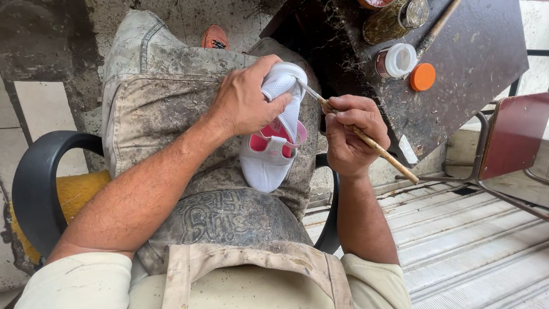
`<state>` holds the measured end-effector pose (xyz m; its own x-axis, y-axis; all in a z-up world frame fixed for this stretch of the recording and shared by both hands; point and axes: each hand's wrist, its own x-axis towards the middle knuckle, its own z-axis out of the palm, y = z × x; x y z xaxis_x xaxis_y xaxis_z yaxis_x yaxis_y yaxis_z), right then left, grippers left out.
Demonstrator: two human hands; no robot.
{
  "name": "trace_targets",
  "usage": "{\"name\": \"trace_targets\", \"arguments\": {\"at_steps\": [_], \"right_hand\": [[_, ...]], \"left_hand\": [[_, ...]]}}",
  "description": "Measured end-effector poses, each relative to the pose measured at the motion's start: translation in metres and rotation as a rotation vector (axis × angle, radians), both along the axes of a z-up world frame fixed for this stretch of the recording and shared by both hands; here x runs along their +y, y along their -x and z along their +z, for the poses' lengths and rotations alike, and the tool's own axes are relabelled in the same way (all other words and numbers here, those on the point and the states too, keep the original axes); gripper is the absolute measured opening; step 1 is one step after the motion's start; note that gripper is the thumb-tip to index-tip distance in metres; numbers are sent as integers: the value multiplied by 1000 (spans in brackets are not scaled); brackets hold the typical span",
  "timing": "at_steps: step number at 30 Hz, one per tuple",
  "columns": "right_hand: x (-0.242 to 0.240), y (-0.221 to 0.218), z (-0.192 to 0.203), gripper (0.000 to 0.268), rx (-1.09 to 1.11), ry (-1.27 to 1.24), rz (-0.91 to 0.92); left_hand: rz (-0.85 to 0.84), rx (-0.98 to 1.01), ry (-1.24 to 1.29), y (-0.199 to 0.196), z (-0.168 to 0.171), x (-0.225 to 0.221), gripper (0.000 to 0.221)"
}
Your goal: Applying a liquid substance to the edges of a shoe using a small brush for repair or finishing
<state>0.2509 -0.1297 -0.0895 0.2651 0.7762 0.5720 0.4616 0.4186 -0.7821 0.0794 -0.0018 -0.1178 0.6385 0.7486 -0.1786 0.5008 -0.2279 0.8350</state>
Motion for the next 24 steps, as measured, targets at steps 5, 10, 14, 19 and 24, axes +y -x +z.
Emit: {"name": "trace_targets", "arguments": {"at_steps": [5, 10, 14, 19, 24], "right_hand": [[3, 3, 5, 12, -121, 0, -1], [1, 11, 12, 18, -368, 30, -78], [1, 9, 6, 15, -322, 31, -86], [6, 13, 12, 18, -380, 15, -84], [3, 12, 5, 12, -409, -18, -113]], "left_hand": [[3, 0, 8, 1, 0, 0, 53], [7, 0, -26, -1, -8, 2, 54], [12, 31, 7, -1, -6, 2, 55], [-1, 13, -59, -2, -14, 2, 55], [7, 60, -39, -2, -9, 0, 61]]}}
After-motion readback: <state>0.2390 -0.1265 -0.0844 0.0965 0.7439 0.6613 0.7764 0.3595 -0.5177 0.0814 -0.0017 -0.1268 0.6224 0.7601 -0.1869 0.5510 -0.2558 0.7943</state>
